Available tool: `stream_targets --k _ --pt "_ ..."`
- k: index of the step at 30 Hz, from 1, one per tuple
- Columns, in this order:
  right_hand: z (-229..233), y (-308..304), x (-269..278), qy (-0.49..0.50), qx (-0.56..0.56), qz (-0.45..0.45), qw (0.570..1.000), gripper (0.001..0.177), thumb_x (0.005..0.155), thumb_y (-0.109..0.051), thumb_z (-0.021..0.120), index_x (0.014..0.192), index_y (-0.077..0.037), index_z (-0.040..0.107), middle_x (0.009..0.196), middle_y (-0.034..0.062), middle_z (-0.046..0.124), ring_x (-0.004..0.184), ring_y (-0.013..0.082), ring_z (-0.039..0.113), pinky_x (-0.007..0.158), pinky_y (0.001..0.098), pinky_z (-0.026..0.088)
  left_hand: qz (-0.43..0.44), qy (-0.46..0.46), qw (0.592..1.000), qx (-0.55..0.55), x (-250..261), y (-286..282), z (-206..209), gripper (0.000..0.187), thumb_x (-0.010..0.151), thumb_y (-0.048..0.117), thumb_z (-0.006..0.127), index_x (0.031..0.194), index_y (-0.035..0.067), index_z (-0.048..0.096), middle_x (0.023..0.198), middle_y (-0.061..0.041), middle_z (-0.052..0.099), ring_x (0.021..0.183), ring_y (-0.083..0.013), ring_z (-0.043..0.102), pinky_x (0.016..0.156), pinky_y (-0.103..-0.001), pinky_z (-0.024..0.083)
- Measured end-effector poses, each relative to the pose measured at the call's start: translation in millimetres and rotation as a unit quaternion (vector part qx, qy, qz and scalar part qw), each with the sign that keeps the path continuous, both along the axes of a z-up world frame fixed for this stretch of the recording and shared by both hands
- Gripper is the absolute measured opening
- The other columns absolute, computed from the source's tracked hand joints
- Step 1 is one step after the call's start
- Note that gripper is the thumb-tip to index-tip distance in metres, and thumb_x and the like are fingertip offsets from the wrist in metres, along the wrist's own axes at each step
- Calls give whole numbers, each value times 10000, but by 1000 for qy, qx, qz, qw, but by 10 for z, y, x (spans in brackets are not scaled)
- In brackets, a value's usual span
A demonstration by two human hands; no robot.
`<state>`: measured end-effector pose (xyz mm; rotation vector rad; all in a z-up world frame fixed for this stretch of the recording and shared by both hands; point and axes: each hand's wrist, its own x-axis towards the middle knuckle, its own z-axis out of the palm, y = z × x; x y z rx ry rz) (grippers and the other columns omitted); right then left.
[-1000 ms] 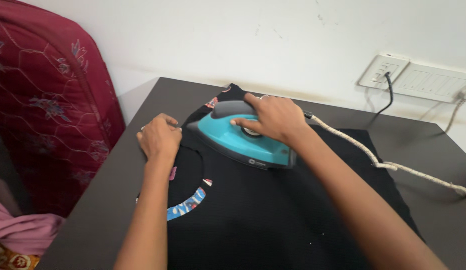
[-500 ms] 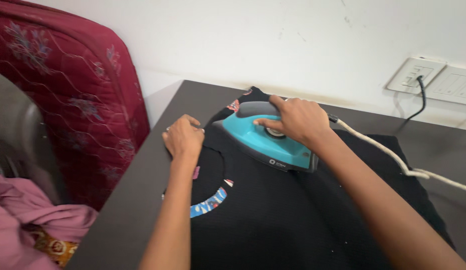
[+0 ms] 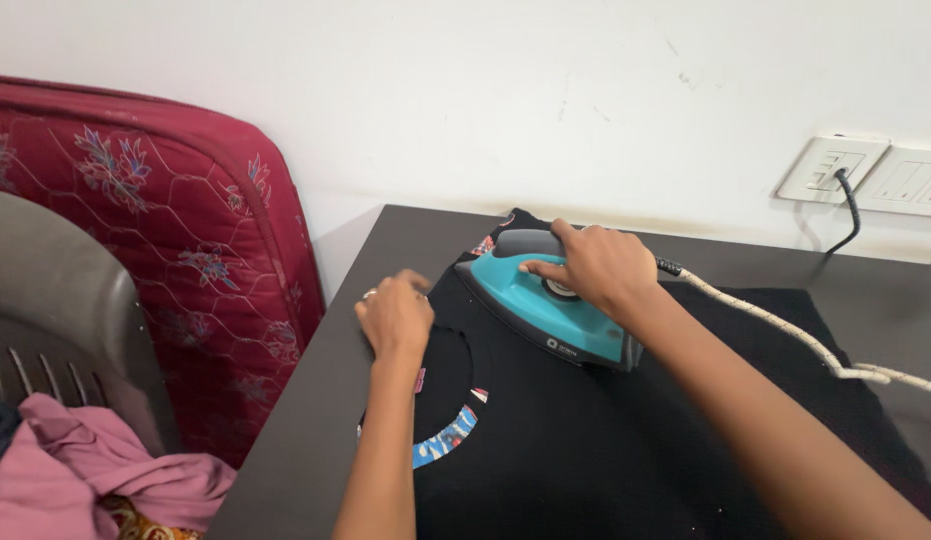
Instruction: The person irons a black top with colorful trim on a dark table. They smooth the fabric with one hand while moving a teal iron with the other, then flip the garment and continue ironing the other side.
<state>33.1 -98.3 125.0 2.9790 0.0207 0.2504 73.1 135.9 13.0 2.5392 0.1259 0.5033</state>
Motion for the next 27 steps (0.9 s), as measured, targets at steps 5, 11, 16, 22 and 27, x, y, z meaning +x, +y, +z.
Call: stream_targets --k 5,11,16,22,27 --pt "120 -80 -126 51 20 10 998 913 807 -823 492 1443 -168 495 805 155 736 794 308 746 729 462 610 -120 3 990 79 -46 -48 -67 565 862 -3 589 1212 406 760 1356 -57 603 1293 -296 508 1131 -458 340" --pt "182 -307 -945 125 -40 -48 990 917 798 -807 433 1462 -174 438 929 135 730 800 275 770 729 430 649 -95 -52 987 118 149 -66 -279 554 847 80 562 1276 398 713 1490 -235 451 1308 -423 420 1121 -556 224" --pt "184 -395 -1401 182 -24 -103 978 922 757 -816 432 1465 -226 455 955 101 734 804 257 789 716 400 667 -82 -78 985 128 13 -125 -102 456 824 130 598 1233 280 735 1476 -259 455 1321 -429 424 1128 -552 246" --pt "69 -368 -1253 24 -52 -38 998 791 831 -785 450 1253 -124 557 843 142 722 718 312 749 574 423 631 -233 -46 965 109 -63 -668 -40 410 898 127 567 1282 35 678 1430 -164 589 1374 -317 511 1187 -471 376" --pt "60 -330 -1098 13 -18 -65 998 742 854 -749 494 1182 -93 603 686 115 709 576 275 737 497 385 608 -269 -122 943 151 71 -756 -476 518 960 237 488 1422 6 523 1516 -127 484 1435 -334 372 1165 -565 221"
